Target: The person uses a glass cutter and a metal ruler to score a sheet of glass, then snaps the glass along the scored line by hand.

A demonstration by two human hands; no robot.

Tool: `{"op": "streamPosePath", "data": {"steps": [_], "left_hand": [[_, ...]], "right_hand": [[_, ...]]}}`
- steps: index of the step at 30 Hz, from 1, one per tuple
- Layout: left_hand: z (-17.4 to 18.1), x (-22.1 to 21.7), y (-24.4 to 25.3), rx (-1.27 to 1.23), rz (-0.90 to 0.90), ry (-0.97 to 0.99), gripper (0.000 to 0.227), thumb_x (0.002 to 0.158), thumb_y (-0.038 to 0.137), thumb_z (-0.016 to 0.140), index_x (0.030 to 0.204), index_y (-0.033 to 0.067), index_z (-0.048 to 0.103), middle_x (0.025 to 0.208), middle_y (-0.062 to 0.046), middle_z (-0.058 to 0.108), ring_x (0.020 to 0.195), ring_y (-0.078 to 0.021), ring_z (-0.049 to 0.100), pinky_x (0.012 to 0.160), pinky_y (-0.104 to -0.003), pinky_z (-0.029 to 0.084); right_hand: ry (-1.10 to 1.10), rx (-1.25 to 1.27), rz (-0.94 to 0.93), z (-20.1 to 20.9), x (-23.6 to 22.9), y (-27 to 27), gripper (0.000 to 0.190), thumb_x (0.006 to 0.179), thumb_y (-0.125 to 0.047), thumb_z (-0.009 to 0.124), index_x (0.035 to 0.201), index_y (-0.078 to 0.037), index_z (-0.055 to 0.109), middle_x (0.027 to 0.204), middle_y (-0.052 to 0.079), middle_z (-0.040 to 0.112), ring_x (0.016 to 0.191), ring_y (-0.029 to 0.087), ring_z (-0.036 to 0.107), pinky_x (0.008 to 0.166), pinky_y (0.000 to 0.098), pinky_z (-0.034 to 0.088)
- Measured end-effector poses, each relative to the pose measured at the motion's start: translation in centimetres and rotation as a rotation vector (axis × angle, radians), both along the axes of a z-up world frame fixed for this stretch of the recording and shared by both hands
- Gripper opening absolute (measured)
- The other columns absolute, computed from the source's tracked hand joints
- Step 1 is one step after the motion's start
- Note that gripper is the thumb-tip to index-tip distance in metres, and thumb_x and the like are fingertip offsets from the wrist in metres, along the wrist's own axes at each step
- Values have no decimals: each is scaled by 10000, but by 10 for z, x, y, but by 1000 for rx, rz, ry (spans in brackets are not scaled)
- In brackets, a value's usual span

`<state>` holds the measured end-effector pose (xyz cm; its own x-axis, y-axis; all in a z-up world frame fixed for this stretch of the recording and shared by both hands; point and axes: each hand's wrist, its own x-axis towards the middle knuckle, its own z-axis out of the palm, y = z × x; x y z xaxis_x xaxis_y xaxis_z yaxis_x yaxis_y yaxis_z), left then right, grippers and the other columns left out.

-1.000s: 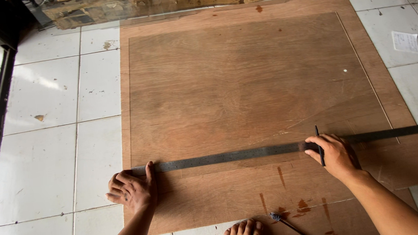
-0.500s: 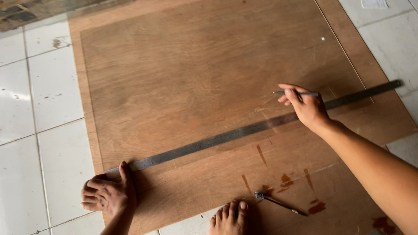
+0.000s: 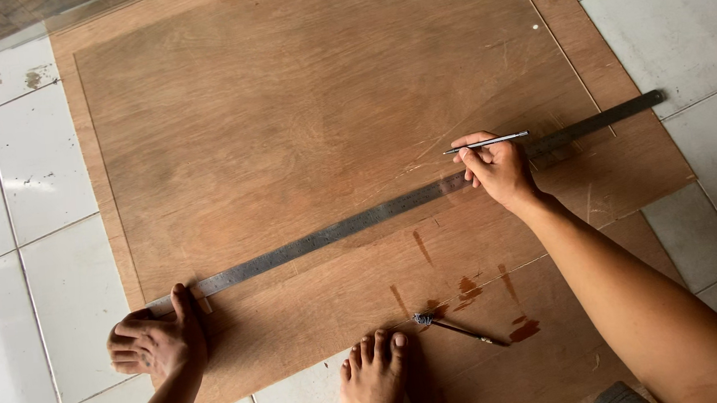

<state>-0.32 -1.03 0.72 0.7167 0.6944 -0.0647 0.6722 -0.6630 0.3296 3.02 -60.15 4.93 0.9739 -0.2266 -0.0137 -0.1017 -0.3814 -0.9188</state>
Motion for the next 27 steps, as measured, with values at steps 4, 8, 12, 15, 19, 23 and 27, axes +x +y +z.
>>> {"op": "streamPosePath", "data": {"steps": [4,8,12,15,19,23,27], "left_hand": [[-24,1,9,96,-7,-19,932,954,915,559,1257,48,403,1451,-282,414,1421,-514,312,1200,-642,152],[-26,-1,14,121,-18,-12,1002,957,965,533,1290,27,416,1460,-292,451,1417,-507,337,1208,-635,154],[-34,-4,22,-58,-61,-56,906,1017,929,607,1348,123,360,1488,-227,313,1583,-516,169,1314,-664,-50],[-31,-4,26,-75,-65,-30,884,1035,927,600,1339,130,369,1484,-256,348,1599,-529,185,1313,-662,-69],[-30,-5,27,-63,-70,-24,871,1016,911,623,1335,141,372,1443,-206,356,1592,-502,181,1327,-659,-66],[-32,-2,24,-65,-46,-36,892,983,922,633,1333,148,362,1447,-197,322,1574,-499,165,1331,-656,-34],[-32,0,24,-101,-34,-56,903,969,919,652,1332,145,360,1465,-203,324,1582,-500,154,1332,-664,-55]], "right_hand": [[46,-13,-9,-9,-2,-7,172,1071,-48,599,1134,-68,759,938,109,834,614,106,660,502,248,552],[13,47,14,-25,2,-11,164,1093,-23,604,1158,-48,752,974,132,822,651,122,693,530,243,566],[-64,84,54,-31,4,-18,232,1073,-2,617,1265,59,733,1040,270,784,689,174,735,593,285,642],[-56,78,74,-33,6,-13,237,1066,4,617,1261,66,735,1032,272,783,686,173,726,588,281,636],[-34,105,134,-30,11,24,248,1085,-31,609,1286,45,732,1025,260,792,692,171,731,602,281,642],[-26,109,319,-14,15,84,239,1081,-76,630,1265,16,752,1023,266,823,755,251,797,679,383,691],[-208,-173,616,13,20,142,276,1103,-52,617,1324,-94,777,1091,180,871,917,370,852,728,495,719]]}}
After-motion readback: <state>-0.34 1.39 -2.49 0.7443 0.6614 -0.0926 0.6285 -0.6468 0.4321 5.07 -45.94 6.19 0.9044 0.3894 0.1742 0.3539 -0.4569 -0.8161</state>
